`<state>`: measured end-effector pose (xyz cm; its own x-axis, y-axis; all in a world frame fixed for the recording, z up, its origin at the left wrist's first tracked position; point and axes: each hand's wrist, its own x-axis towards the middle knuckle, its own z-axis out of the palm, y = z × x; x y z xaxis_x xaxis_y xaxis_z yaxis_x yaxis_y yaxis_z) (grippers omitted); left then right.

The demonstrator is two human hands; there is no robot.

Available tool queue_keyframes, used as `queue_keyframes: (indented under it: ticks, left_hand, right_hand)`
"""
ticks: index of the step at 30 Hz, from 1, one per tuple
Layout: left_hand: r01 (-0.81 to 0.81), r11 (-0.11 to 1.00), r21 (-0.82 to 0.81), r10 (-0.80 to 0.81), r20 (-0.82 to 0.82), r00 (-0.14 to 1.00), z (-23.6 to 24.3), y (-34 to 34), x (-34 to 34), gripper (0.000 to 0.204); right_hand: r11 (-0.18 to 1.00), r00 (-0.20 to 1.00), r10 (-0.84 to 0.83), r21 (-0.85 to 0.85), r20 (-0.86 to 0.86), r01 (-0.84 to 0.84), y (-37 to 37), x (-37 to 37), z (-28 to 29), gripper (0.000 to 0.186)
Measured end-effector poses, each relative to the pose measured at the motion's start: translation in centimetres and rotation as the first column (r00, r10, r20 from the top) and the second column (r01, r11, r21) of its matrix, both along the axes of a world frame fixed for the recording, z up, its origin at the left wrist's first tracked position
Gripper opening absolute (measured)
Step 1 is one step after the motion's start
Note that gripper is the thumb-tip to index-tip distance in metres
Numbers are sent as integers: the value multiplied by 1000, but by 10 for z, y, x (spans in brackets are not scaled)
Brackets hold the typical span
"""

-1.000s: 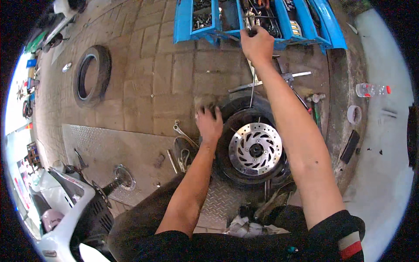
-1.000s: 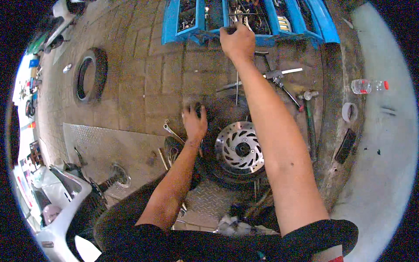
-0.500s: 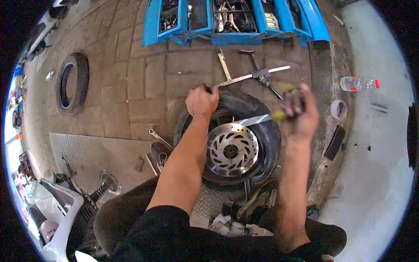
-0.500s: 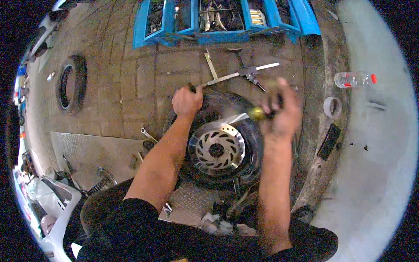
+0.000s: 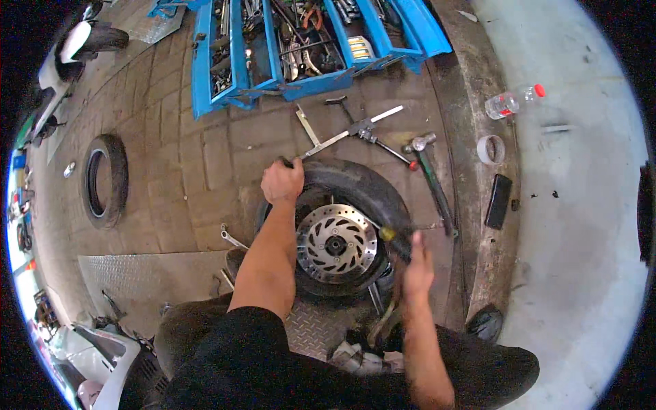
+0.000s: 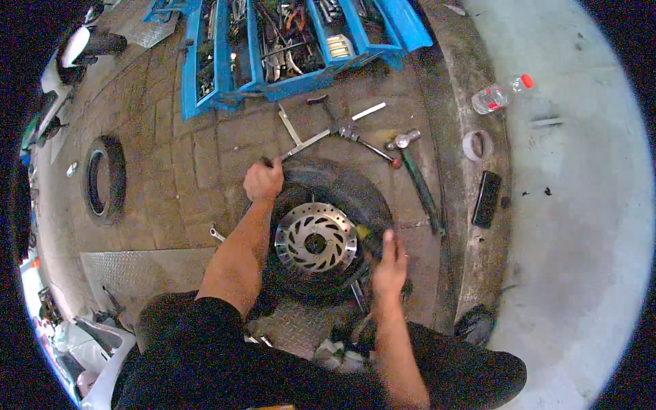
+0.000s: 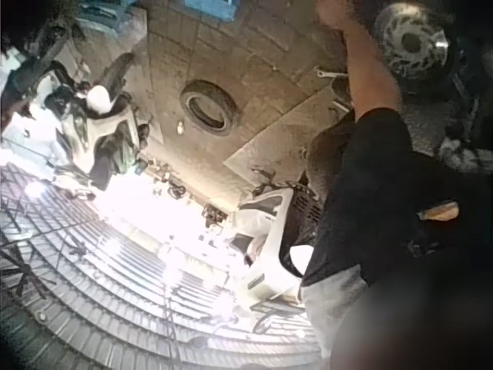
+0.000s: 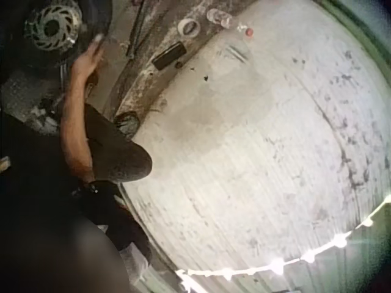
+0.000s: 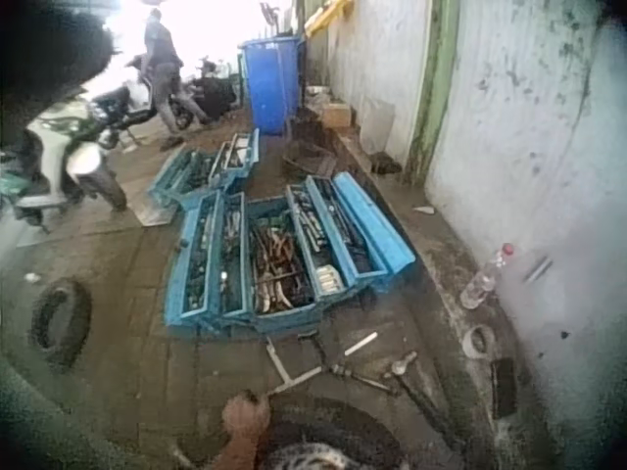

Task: The person uses a screwdriver and their foot to pry a tire off a wheel rim.

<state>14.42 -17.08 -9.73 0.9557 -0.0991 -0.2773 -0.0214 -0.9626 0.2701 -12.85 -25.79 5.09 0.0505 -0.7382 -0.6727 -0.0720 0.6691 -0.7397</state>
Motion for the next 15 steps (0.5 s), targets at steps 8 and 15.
queue_keyframes:
  ticks: [8, 15]
  left_hand:
    - [-13, 1000, 3, 13, -5, 1000, -8, 7, 1, 53]
    - [7, 997, -80, -10, -36, 999, 2, 7, 1, 54]
  right_hand:
    - [524, 482, 664, -104, -572, -845, 24, -42, 8, 67]
    - [311, 230, 702, -1, -674, -950, 58, -41, -16, 84]
